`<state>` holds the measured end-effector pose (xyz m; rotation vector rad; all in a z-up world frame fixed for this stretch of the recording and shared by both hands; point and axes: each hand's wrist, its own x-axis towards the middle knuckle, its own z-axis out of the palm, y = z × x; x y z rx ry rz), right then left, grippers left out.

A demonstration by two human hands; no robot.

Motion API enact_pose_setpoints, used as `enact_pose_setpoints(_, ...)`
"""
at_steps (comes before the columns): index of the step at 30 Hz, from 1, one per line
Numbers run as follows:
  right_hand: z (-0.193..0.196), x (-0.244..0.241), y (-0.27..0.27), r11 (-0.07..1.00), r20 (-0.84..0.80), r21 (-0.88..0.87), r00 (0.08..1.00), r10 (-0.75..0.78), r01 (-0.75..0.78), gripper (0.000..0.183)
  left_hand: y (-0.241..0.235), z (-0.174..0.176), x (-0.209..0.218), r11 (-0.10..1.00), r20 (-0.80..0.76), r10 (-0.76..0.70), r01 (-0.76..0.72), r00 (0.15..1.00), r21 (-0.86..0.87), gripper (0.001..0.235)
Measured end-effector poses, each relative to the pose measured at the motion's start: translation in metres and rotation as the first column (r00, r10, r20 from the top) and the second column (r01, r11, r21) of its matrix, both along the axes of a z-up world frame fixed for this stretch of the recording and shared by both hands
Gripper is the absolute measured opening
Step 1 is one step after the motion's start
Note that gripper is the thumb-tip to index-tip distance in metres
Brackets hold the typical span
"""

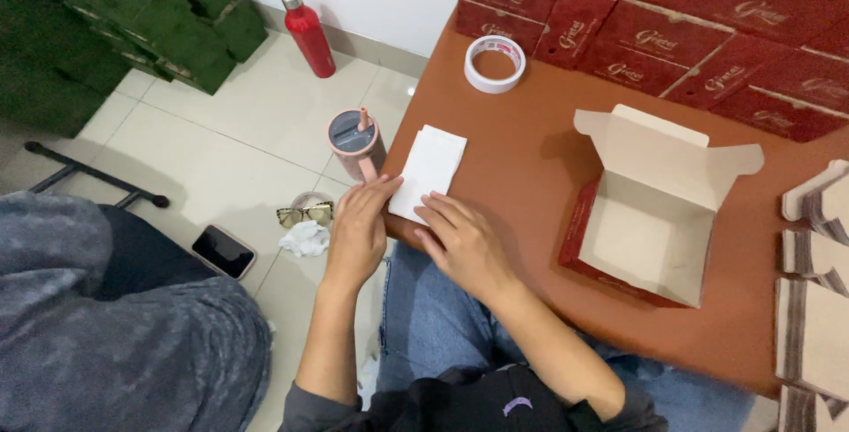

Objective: Assembling a cardboard gift box by folding pre-scored lines and tucking tabs.

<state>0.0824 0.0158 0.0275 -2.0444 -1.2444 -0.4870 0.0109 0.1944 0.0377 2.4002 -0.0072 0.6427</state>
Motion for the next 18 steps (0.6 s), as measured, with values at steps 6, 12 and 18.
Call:
enact_pose_setpoints(6, -0.011, 0.009, 0.013, 0.986, 0.056, -0.114, 0.992, -0.112, 0.118, 0.008, 0.013, -0.033, 0.007, 0.993, -0.004, -0.018, 0.017, 1.0, -0.12, 0.052)
enact_pose_setpoints(12, -0.008, 0.009, 0.007, 0.995, -0.33, 0.017, 0.94, -0.088, 0.099, 0.011, 0.004, -0.006, 0.0, 0.987, -0.056, -0.072, 0.063, 0.996, -0.15, 0.043)
enact_pose_setpoints(18, -0.009, 0.011, 0.008, 0.978, -0.534, 0.144, 0.844, -0.051, 0.15, 0.004, -0.004, -0.016, 0.006, 0.991, -0.087, 0.016, -0.027, 0.996, -0.13, 0.048)
